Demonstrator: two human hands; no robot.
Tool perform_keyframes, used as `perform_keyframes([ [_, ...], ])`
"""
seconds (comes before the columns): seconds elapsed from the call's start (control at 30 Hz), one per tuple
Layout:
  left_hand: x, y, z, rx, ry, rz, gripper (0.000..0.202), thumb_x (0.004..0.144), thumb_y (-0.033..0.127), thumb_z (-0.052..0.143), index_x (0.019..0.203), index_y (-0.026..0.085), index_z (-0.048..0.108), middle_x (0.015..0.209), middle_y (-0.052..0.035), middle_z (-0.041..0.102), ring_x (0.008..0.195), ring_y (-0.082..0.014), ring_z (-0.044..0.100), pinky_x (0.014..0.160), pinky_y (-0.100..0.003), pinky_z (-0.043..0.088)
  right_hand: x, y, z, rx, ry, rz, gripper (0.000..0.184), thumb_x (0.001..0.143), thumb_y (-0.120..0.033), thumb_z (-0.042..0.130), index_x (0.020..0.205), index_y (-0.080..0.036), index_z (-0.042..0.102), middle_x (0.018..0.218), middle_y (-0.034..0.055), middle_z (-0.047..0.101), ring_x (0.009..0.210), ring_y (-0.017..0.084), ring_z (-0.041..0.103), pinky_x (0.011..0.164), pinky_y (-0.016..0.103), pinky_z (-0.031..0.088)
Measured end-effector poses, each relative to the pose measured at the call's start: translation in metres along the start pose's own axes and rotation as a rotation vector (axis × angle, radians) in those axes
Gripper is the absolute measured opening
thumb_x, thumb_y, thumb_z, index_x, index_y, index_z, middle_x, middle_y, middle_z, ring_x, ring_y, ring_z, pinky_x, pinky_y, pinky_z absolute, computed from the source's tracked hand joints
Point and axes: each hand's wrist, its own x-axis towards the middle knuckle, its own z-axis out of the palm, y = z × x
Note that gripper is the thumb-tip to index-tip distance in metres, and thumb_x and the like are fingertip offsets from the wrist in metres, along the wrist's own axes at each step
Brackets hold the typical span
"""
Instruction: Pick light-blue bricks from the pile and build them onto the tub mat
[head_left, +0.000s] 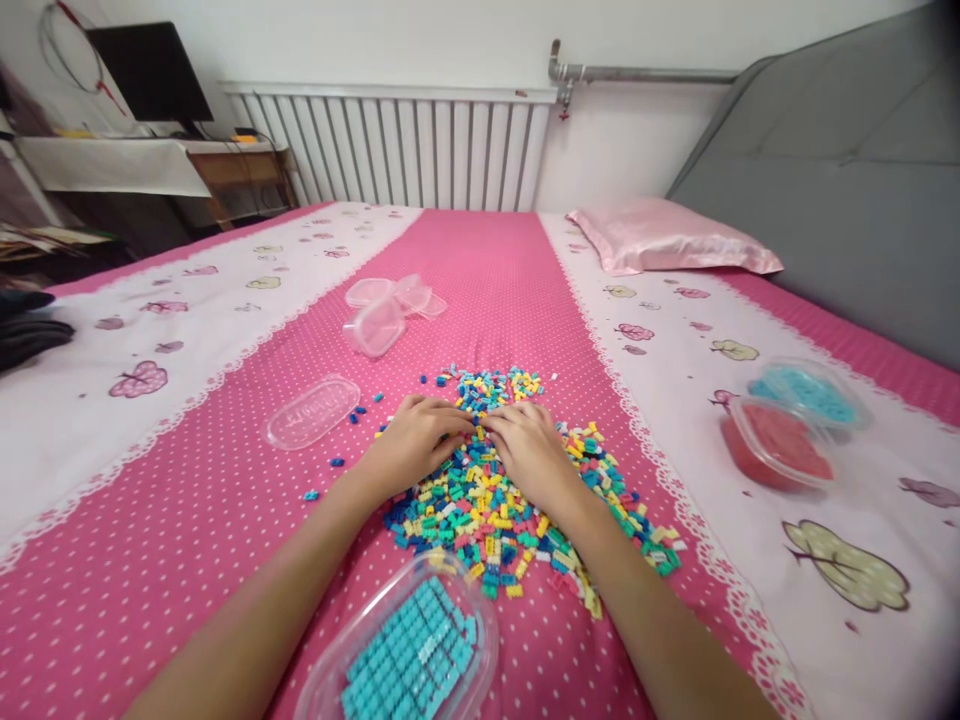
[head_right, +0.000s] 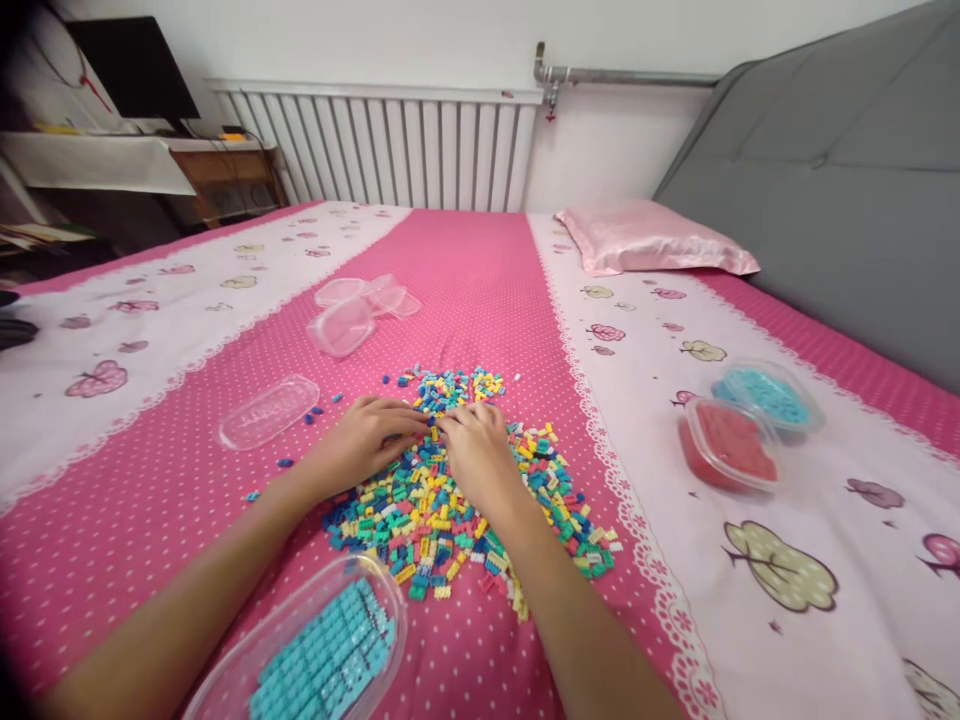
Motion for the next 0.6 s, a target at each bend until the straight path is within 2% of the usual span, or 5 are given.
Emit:
perform_keyframes([
  [0.4, -0.0025, 0.0019, -0.003, -0.006, -0.012, -0.007, 0.022, 0.105, 0.028, 0.056, 0.112, 0.025, 0.077, 0.127, -0.0043, 0.076, 0.114, -0.0248, 0.065, 0.104, -0.044, 0.04, -0.0005, -0.0019, -0.0014, 0.004, -0.034, 0.053, 0.018, 0.099, -0.031, 0.068, 0.112, -0.019, 0.071, 0.117, 0.0056, 0.072, 0.113, 0.023, 0.066, 0.102, 0.05, 0.053],
  [0.6, -0.0035, 0.0056, -0.005, -0.024, -0.009, -0.023, 0.022, 0.105, 0.027, 0.055, 0.11, 0.024, 0.077, 0.125, -0.0047, 0.075, 0.115, -0.0245, 0.064, 0.107, -0.045, 0.039, 0.0002, -0.0016, -0.0032, 0.115, 0.016, 0.055, 0.009, 0.096, -0.027, 0.071, 0.094, -0.018, 0.071, 0.099, 0.0019, 0.072, 0.108, 0.022, 0.066, 0.102, 0.049, 0.05],
])
